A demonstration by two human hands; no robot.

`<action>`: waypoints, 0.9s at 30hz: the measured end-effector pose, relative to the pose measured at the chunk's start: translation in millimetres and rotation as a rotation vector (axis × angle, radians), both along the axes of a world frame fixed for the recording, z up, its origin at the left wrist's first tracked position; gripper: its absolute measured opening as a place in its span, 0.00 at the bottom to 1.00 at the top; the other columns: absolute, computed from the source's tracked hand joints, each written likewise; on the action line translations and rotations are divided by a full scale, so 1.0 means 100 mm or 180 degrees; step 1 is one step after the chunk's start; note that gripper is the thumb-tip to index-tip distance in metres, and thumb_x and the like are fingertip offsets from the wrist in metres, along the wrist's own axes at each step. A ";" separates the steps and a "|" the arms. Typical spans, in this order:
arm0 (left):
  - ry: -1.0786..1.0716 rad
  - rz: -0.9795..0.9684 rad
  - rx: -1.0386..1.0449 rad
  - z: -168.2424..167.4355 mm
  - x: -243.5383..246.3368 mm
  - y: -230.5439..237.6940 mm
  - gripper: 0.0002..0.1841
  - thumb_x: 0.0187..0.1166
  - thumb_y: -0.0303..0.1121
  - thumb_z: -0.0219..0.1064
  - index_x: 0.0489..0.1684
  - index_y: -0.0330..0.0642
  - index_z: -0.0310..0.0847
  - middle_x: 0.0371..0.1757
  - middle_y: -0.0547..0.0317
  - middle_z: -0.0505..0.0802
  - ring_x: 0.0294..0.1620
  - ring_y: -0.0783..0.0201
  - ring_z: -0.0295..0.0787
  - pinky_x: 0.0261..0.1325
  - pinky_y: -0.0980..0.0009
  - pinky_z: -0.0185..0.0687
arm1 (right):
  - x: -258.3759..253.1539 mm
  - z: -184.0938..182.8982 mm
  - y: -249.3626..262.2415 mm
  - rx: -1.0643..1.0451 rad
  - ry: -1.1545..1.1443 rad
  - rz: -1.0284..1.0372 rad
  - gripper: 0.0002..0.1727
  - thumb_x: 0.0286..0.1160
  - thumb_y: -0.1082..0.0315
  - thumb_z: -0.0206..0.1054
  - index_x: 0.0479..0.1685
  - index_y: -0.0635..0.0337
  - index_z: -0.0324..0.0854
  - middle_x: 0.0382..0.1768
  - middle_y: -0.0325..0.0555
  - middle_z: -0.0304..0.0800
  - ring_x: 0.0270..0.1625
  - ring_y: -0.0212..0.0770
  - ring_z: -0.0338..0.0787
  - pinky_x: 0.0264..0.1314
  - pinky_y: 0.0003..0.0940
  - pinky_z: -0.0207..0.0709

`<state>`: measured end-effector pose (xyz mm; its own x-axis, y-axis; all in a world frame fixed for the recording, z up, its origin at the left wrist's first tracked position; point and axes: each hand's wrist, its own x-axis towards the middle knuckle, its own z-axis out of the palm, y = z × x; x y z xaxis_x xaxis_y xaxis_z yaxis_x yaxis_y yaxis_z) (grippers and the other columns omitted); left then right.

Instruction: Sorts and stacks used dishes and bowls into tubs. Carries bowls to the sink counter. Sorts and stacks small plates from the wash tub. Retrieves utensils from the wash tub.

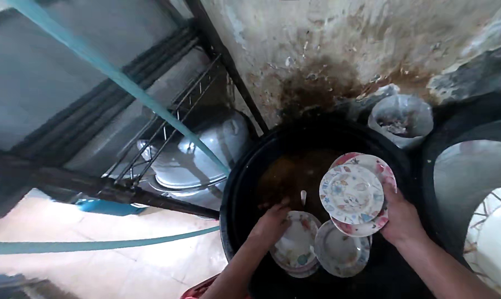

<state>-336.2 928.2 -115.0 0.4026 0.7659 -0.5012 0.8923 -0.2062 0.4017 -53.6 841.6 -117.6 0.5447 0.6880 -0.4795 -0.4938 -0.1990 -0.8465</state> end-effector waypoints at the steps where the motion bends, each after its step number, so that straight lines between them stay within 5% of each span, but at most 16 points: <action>1: -0.0084 0.0183 0.0050 0.02 -0.05 -0.02 0.20 0.86 0.38 0.65 0.74 0.44 0.82 0.77 0.48 0.83 0.73 0.50 0.84 0.77 0.49 0.78 | 0.00 0.00 0.00 0.0010 0.0025 -0.0014 0.28 0.93 0.48 0.50 0.83 0.52 0.66 0.61 0.48 0.87 0.59 0.40 0.90 0.61 0.46 0.86; 4: -0.0237 0.0605 0.0297 0.09 -0.23 -0.07 0.19 0.86 0.39 0.66 0.72 0.46 0.84 0.75 0.49 0.86 0.73 0.52 0.84 0.77 0.49 0.77 | -0.01 0.01 0.01 -0.0006 0.0049 -0.0035 0.28 0.93 0.49 0.50 0.85 0.52 0.64 0.62 0.49 0.87 0.60 0.41 0.90 0.62 0.46 0.86; 7: -0.0881 0.0303 0.1273 0.07 -0.45 -0.15 0.15 0.83 0.37 0.68 0.64 0.46 0.90 0.74 0.55 0.87 0.74 0.58 0.84 0.75 0.55 0.81 | -0.01 0.02 0.02 -0.0028 0.0046 -0.0052 0.28 0.94 0.49 0.49 0.86 0.51 0.63 0.63 0.48 0.87 0.61 0.41 0.90 0.63 0.47 0.85; 9: -0.1426 0.0347 0.1712 0.15 -0.50 -0.15 0.12 0.79 0.32 0.70 0.57 0.44 0.93 0.61 0.55 0.94 0.62 0.63 0.91 0.66 0.60 0.88 | -0.01 0.03 0.02 -0.0005 0.0088 -0.0060 0.27 0.93 0.49 0.49 0.85 0.50 0.63 0.62 0.47 0.87 0.60 0.41 0.90 0.62 0.46 0.86; 11: -0.1633 0.0879 0.1582 0.41 -0.43 -0.13 0.12 0.81 0.33 0.70 0.58 0.43 0.92 0.53 0.56 0.95 0.49 0.65 0.92 0.55 0.60 0.89 | -0.01 0.01 0.01 0.0008 0.0016 -0.0018 0.28 0.92 0.48 0.51 0.84 0.51 0.65 0.61 0.46 0.87 0.59 0.40 0.90 0.61 0.45 0.87; 16: -0.2033 0.1838 0.1112 0.96 0.25 0.00 0.14 0.86 0.36 0.66 0.66 0.47 0.86 0.50 0.58 0.94 0.42 0.67 0.91 0.45 0.64 0.90 | -0.02 0.05 0.01 -0.0167 -0.0222 0.0120 0.30 0.92 0.45 0.50 0.87 0.49 0.63 0.63 0.48 0.87 0.60 0.41 0.90 0.62 0.48 0.86; 19: -0.2352 0.1800 0.0427 0.88 0.77 0.07 0.17 0.88 0.36 0.63 0.71 0.44 0.83 0.55 0.52 0.93 0.50 0.63 0.92 0.55 0.60 0.89 | -0.04 0.06 0.01 -0.0186 -0.0185 0.0104 0.30 0.92 0.46 0.50 0.86 0.50 0.64 0.62 0.49 0.87 0.60 0.42 0.90 0.62 0.48 0.86; 22: -0.2420 0.1307 -0.0171 0.65 0.96 0.13 0.24 0.93 0.45 0.54 0.79 0.39 0.76 0.74 0.46 0.84 0.70 0.56 0.83 0.72 0.55 0.78 | -0.03 0.04 0.00 -0.0105 -0.0073 0.0063 0.28 0.93 0.46 0.48 0.83 0.51 0.67 0.58 0.47 0.89 0.57 0.41 0.91 0.60 0.48 0.87; 25: -0.1425 0.0761 0.0121 0.49 0.75 0.20 0.24 0.91 0.44 0.58 0.79 0.40 0.76 0.85 0.46 0.74 0.84 0.50 0.71 0.84 0.49 0.68 | -0.03 0.02 -0.03 0.0093 0.0009 0.0024 0.24 0.94 0.51 0.46 0.79 0.49 0.69 0.55 0.43 0.88 0.54 0.37 0.90 0.55 0.45 0.87; 27: -0.0302 0.0375 0.0315 0.29 0.45 0.16 0.29 0.83 0.47 0.69 0.81 0.44 0.76 0.83 0.44 0.78 0.81 0.43 0.75 0.81 0.41 0.71 | -0.02 0.03 -0.05 0.0124 -0.0058 0.0057 0.23 0.95 0.53 0.45 0.79 0.50 0.70 0.57 0.44 0.88 0.55 0.37 0.90 0.56 0.43 0.87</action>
<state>-290.9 944.3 -86.5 0.3490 0.8543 -0.3851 0.8716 -0.1451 0.4682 -55.4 836.8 -115.1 0.5404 0.7158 -0.4423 -0.4750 -0.1744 -0.8625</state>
